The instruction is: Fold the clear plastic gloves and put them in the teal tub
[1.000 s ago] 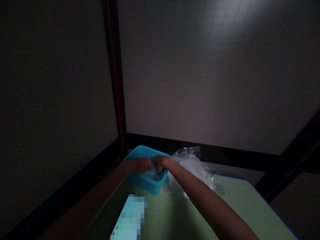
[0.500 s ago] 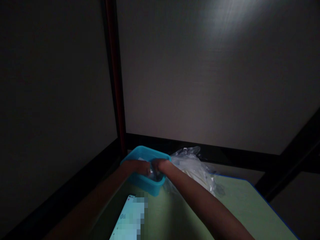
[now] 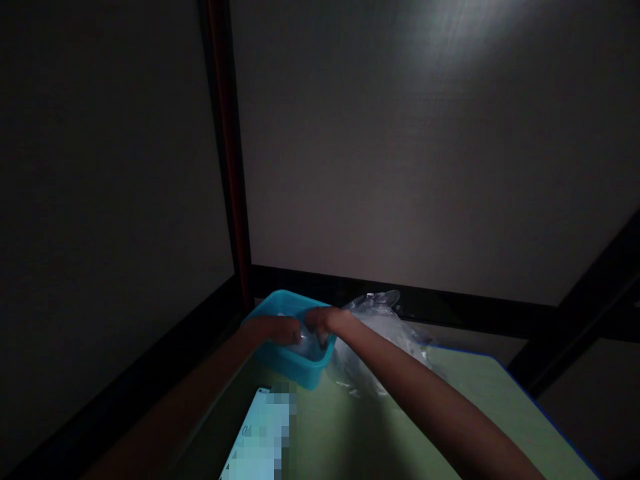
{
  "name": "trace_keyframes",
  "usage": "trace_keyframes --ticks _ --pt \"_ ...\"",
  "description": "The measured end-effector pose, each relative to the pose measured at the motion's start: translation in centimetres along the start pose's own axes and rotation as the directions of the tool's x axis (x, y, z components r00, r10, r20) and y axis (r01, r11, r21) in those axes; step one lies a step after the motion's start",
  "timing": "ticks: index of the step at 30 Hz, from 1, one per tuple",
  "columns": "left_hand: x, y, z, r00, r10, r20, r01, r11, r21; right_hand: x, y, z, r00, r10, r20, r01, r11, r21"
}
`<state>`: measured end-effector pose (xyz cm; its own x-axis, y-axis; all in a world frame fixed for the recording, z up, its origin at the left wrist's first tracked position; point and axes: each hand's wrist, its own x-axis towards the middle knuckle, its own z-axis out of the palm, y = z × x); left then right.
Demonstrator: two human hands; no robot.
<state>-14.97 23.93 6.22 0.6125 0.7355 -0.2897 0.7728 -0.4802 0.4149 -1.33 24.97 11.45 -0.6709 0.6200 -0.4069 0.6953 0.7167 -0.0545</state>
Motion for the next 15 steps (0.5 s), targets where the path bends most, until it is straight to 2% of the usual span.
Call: trace_keyframes --ticks 2,4,8,15 --pt "-0.3 0.3 -0.4 0.999 -0.005 0.039 0.004 1.0 0.019 -1.3 0.3 -1.2 0.998 0.016 0.064 -0.014 1.0 -0.026" --pt "-0.7 0.6 -0.7 0.998 -0.012 0.068 0.01 0.999 0.034 -2.8 0.6 -2.2 0.998 0.008 0.058 -0.006 0.999 -0.034" --pt "-1.2 1.4 -1.1 0.998 -0.021 0.063 0.017 0.999 0.052 -5.7 1.5 -2.9 0.996 -0.03 -0.082 0.028 0.999 -0.024" --pt "-1.7 2.3 -1.6 0.999 -0.022 0.045 0.018 0.996 0.087 -9.7 3.7 -1.4 0.948 -0.053 -0.314 0.068 0.997 0.036"
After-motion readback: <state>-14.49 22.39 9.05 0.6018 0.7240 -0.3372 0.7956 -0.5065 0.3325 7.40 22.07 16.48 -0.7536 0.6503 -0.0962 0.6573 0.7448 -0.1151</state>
